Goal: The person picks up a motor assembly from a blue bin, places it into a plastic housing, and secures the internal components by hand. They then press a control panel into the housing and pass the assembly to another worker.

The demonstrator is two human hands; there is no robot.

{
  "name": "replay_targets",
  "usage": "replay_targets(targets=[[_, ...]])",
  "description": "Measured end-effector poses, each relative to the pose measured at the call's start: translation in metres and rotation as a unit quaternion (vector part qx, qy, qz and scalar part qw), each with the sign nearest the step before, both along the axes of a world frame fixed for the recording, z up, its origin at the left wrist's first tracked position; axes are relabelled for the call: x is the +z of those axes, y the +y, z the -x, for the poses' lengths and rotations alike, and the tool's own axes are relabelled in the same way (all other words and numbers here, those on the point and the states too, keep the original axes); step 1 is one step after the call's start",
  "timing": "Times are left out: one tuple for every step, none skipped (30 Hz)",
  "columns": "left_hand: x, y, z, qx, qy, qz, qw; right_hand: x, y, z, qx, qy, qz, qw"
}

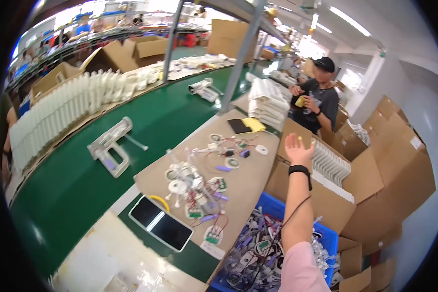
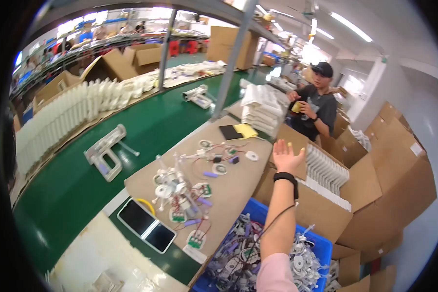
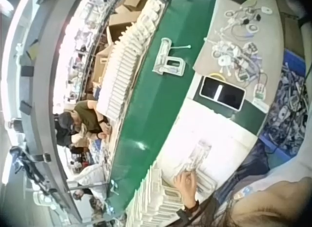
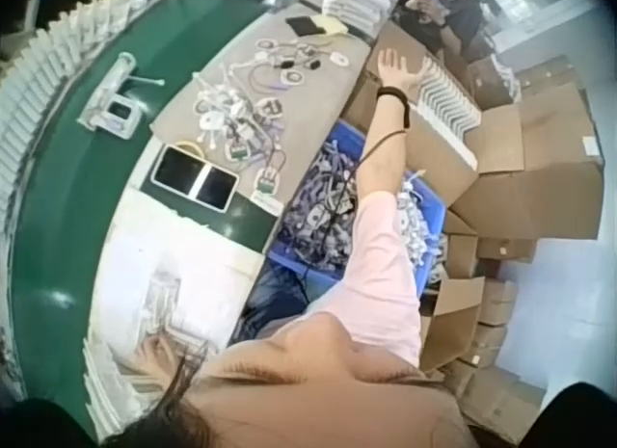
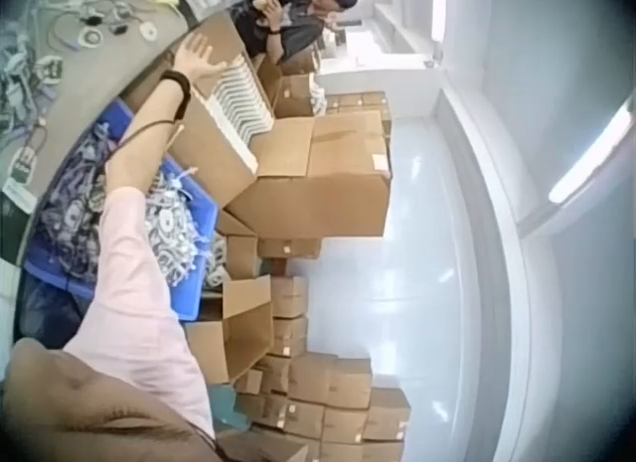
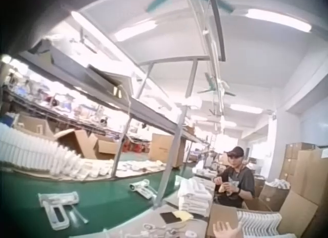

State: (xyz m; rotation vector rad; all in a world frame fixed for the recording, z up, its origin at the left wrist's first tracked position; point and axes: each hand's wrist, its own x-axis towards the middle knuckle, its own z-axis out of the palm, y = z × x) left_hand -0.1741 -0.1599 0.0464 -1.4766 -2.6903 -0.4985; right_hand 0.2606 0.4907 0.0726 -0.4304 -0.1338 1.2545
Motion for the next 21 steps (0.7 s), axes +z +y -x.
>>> replay_targets(targets=[[0.002,-0.007,-0.004,0.003,0.009,0.006,1.0,0.004,0.001,0.018,0.022,-0.022,0.005,1.0],[0.005,-0.011,-0.006,0.026,0.007,0.023,0.999,0.013,-0.002,0.038,0.049,-0.042,0.012,0.998],[0.011,-0.01,-0.004,0.033,0.0,0.003,0.999,0.027,-0.009,0.049,0.101,-0.07,-0.027,0.992],[0.017,-0.01,-0.002,0.045,-0.005,-0.01,0.999,0.038,-0.007,0.043,0.163,-0.158,-0.053,0.972],[-0.005,-0.024,0.001,0.125,0.022,0.027,0.992,0.038,-0.009,0.092,0.248,-0.204,-0.108,0.941],[-0.023,-0.024,0.006,0.05,-0.003,-0.1,0.994,0.04,-0.023,0.129,0.355,-0.291,-0.162,0.873],[-0.018,-0.006,0.007,0.051,-0.003,-0.088,0.995,0.045,-0.049,0.155,0.429,-0.378,-0.212,0.792],[-0.02,0.005,0.011,0.031,-0.015,-0.057,0.998,0.044,-0.085,0.183,0.416,-0.492,-0.186,0.742],[-0.024,0.021,0.014,-0.005,-0.002,-0.1,0.995,0.049,-0.116,0.2,0.425,-0.558,-0.199,0.685],[-0.02,0.036,0.016,-0.014,-0.048,-0.081,0.995,0.038,-0.134,0.216,0.41,-0.641,-0.241,0.602],[-0.024,0.039,0.019,-0.037,-0.015,-0.088,0.995,0.024,-0.157,0.237,0.406,-0.662,-0.29,0.559],[-0.025,0.037,0.02,-0.037,-0.015,-0.088,0.995,0.012,-0.199,0.264,0.442,-0.644,-0.279,0.558],[-0.025,0.03,0.021,-0.037,-0.016,-0.089,0.995,0.004,-0.239,0.295,0.44,-0.656,-0.368,0.491],[-0.024,0.024,0.021,-0.024,-0.016,-0.085,0.996,0.011,-0.274,0.317,0.416,-0.673,-0.474,0.387],[-0.023,0.019,0.021,-0.025,-0.018,-0.068,0.997,0.004,-0.297,0.333,0.444,-0.637,-0.526,0.347],[-0.026,0.016,0.024,-0.036,-0.024,-0.061,0.997,0.0,-0.323,0.345,0.461,-0.629,-0.544,0.309],[-0.024,0.014,0.027,-0.034,-0.028,-0.065,0.997,-0.004,-0.342,0.352,0.448,-0.627,-0.576,0.274],[-0.019,0.012,0.029,-0.052,-0.016,-0.064,0.996,-0.006,-0.359,0.357,0.407,-0.623,-0.615,0.259],[-0.018,0.011,0.03,-0.072,-0.006,-0.065,0.995,-0.007,-0.372,0.361,0.382,-0.612,-0.645,0.253],[-0.019,0.009,0.029,-0.07,-0.008,-0.067,0.995,-0.011,-0.384,0.365,0.372,-0.602,-0.66,0.251],[-0.019,0.008,0.028,-0.057,-0.039,-0.074,0.995,-0.014,-0.394,0.368,0.362,-0.592,-0.676,0.249]])
